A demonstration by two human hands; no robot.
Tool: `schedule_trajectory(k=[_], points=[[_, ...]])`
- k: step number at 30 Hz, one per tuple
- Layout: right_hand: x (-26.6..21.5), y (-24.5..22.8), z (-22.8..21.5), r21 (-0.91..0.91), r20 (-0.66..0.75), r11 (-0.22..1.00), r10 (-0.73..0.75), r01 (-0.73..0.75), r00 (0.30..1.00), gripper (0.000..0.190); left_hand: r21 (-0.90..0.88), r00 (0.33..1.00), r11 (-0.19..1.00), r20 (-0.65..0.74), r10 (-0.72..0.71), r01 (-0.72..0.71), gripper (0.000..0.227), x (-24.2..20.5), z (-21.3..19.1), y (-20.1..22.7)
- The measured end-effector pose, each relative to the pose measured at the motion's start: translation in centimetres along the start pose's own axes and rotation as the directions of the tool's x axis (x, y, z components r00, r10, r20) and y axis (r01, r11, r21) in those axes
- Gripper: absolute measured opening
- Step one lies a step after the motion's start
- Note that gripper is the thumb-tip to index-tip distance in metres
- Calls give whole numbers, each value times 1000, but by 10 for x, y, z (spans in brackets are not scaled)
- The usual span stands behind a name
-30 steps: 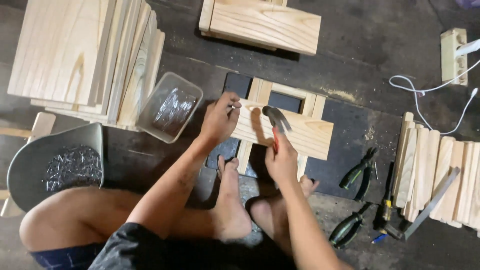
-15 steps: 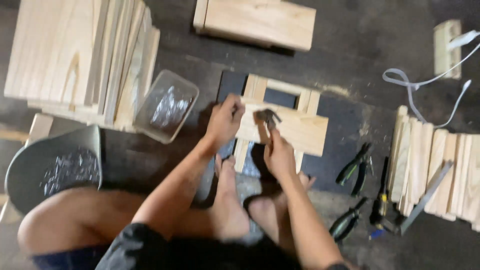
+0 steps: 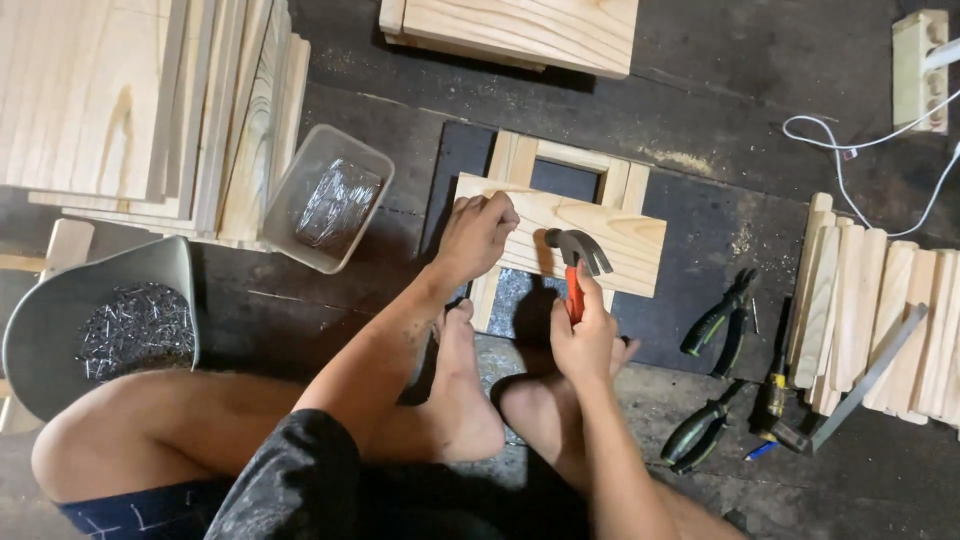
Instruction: Assembling wooden components by nailing slats onto a frame using a hammer.
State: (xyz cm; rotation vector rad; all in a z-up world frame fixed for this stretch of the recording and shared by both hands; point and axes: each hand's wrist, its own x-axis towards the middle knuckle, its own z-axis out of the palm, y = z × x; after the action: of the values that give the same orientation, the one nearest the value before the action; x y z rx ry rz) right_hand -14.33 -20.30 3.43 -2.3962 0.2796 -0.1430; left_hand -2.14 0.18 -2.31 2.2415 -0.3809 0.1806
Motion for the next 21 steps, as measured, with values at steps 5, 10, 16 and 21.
schedule_trajectory(k=[5, 10, 16, 21], points=[[-3, 1, 1, -10, 24, 1000, 9, -8, 1000, 60, 22, 1000, 1000, 9, 11, -11, 18, 1, 1, 1], [-2, 16, 8, -141, 43, 990, 35, -28, 998, 63, 6, 1000, 1000, 5, 20, -20, 20, 1, -1, 2], [-1, -12, -3, -10, 46, 1000, 4, -4, 999, 62, 23, 999, 999, 14, 37, -38, 22, 0, -7, 7], [6, -31, -6, -25, 66, 999, -18, 19, 998, 58, 77, 996, 995, 68, 51, -57, 24, -1, -10, 6]])
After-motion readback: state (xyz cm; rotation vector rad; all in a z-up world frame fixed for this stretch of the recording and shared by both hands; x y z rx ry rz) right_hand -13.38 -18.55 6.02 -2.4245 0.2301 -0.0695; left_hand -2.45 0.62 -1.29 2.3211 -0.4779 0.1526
